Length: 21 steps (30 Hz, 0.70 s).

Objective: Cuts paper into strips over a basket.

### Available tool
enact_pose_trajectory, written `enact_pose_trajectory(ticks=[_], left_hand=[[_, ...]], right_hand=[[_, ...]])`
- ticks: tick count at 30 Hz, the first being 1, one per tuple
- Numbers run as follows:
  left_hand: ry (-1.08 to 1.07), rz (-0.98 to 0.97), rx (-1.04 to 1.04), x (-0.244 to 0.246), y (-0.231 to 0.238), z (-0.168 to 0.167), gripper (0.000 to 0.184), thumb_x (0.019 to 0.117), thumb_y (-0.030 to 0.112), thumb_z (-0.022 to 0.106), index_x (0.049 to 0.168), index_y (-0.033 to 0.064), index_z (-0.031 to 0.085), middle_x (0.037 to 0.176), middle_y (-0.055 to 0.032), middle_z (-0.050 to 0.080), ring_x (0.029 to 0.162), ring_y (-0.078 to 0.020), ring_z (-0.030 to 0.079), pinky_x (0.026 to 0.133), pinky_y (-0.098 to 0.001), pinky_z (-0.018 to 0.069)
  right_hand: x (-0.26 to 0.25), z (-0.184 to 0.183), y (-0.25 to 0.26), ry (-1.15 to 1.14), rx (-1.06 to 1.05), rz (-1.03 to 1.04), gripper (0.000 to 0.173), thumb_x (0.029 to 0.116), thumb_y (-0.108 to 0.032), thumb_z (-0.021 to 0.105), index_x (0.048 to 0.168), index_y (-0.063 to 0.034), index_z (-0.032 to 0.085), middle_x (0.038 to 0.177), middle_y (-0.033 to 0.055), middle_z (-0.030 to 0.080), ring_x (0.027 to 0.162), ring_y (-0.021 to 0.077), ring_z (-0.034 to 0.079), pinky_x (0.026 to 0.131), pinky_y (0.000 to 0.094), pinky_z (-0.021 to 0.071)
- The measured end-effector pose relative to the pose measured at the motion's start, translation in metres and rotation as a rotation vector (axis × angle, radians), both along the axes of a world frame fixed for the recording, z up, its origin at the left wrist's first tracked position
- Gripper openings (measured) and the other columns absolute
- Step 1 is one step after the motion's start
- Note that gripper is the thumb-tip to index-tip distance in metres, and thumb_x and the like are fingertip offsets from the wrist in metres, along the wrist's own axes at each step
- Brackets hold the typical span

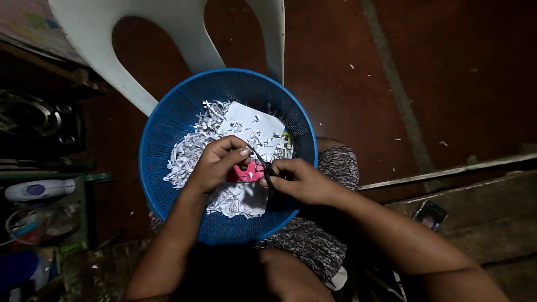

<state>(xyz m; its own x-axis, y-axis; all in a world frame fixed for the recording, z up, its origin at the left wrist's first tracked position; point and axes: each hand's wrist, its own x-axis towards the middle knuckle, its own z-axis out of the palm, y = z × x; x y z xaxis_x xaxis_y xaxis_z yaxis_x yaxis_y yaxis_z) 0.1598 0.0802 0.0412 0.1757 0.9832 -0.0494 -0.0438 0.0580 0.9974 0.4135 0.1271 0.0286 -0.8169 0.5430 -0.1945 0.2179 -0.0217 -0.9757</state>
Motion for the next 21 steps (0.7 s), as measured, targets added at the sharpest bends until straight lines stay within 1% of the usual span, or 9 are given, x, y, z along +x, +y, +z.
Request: enact_pose_trajectory(ticks=[3,6,10,14,16,17,18,20,21], left_hand=[[0.009,0.005,0.007,0.0,0.0,0.0,0.015,0.1023,0.021,0.06,0.099,0.0079,0.066,0.083,-0.0041,0.067,0.071,-0.013,0.065,0.069,-0.0301,0.0584],[-0.008,-0.042,-0.002,-0.003,0.0,0.001,0.014,0.1002,0.021,0.063,0.098,0.0085,0.067,0.079,-0.0031,0.066,0.069,-0.0118,0.064,0.065,-0.0282,0.0565],[-0.03,-0.111,-0.014,-0.011,0.001,0.001,0.015,0.0993,0.023,0.063,0.096,0.0089,0.067,0.078,-0.0025,0.065,0.068,-0.0103,0.062,0.063,-0.0258,0.054],[0.025,-0.066,-0.015,-0.019,0.002,0.005,0.018,0.0999,0.026,0.063,0.095,0.009,0.068,0.078,-0.0025,0.066,0.067,-0.0109,0.062,0.063,-0.0266,0.0549],[0.177,0.014,-0.009,-0.022,0.001,0.008,0.013,0.0998,0.021,0.062,0.096,0.0092,0.067,0.081,-0.0028,0.066,0.068,-0.0126,0.063,0.065,-0.0285,0.056],[0.312,0.073,0.0,-0.023,0.001,0.008,0.008,0.0979,0.017,0.065,0.099,0.0096,0.067,0.084,-0.0031,0.067,0.069,-0.0135,0.064,0.063,-0.0293,0.0566],[0.471,0.132,-0.002,-0.023,0.002,0.007,0.011,0.095,0.015,0.068,0.106,0.0114,0.067,0.092,-0.0029,0.069,0.073,-0.0144,0.065,0.062,-0.0303,0.0565],[0.784,0.201,-0.015,-0.024,0.003,0.0,0.027,0.0926,0.019,0.07,0.12,0.0163,0.065,0.108,-0.0019,0.067,0.081,-0.0147,0.065,0.064,-0.0343,0.0566],[0.883,0.205,-0.02,-0.024,0.003,-0.004,0.028,0.0932,0.021,0.069,0.121,0.0167,0.065,0.112,-0.0029,0.066,0.083,-0.016,0.065,0.066,-0.0376,0.0565]], right_hand=[[0.001,0.001,0.0,0.018,0.002,0.011,0.04,0.1013,-0.048,0.061,0.092,-0.0096,0.067,0.077,-0.0006,0.064,0.067,0.0067,0.06,0.061,0.026,0.0514],[0.002,0.003,0.001,0.011,-0.005,0.058,0.04,0.1011,-0.049,0.061,0.093,-0.0101,0.067,0.077,-0.0013,0.062,0.068,0.0058,0.059,0.061,0.0254,0.0507],[0.002,-0.001,0.004,0.068,-0.027,0.102,0.038,0.1027,-0.044,0.061,0.089,-0.008,0.065,0.072,-0.0013,0.058,0.064,0.0061,0.055,0.058,0.0244,0.0471],[0.002,-0.003,0.004,0.082,-0.044,0.085,0.04,0.1047,-0.041,0.058,0.086,-0.0071,0.064,0.071,0.0,0.06,0.064,0.008,0.058,0.059,0.0265,0.0497],[0.003,-0.002,0.004,0.082,-0.048,0.071,0.04,0.105,-0.041,0.058,0.086,-0.0068,0.064,0.072,0.0006,0.061,0.065,0.0083,0.059,0.06,0.0267,0.0511],[0.003,0.0,0.004,0.088,-0.056,0.062,0.039,0.1053,-0.04,0.058,0.087,-0.0063,0.065,0.074,0.001,0.062,0.067,0.0086,0.061,0.062,0.0268,0.053],[0.003,0.001,0.005,0.105,-0.064,0.05,0.038,0.1058,-0.039,0.057,0.088,-0.0059,0.065,0.075,0.0014,0.063,0.067,0.0086,0.061,0.062,0.0266,0.0535],[0.003,0.002,0.007,0.147,-0.073,0.022,0.037,0.1075,-0.037,0.053,0.09,-0.006,0.064,0.077,0.0013,0.061,0.07,0.0083,0.061,0.064,0.026,0.0537],[0.004,0.002,0.008,0.171,-0.1,0.008,0.038,0.1084,-0.037,0.049,0.093,-0.0054,0.064,0.08,0.0029,0.062,0.073,0.0102,0.062,0.066,0.0278,0.0553]])
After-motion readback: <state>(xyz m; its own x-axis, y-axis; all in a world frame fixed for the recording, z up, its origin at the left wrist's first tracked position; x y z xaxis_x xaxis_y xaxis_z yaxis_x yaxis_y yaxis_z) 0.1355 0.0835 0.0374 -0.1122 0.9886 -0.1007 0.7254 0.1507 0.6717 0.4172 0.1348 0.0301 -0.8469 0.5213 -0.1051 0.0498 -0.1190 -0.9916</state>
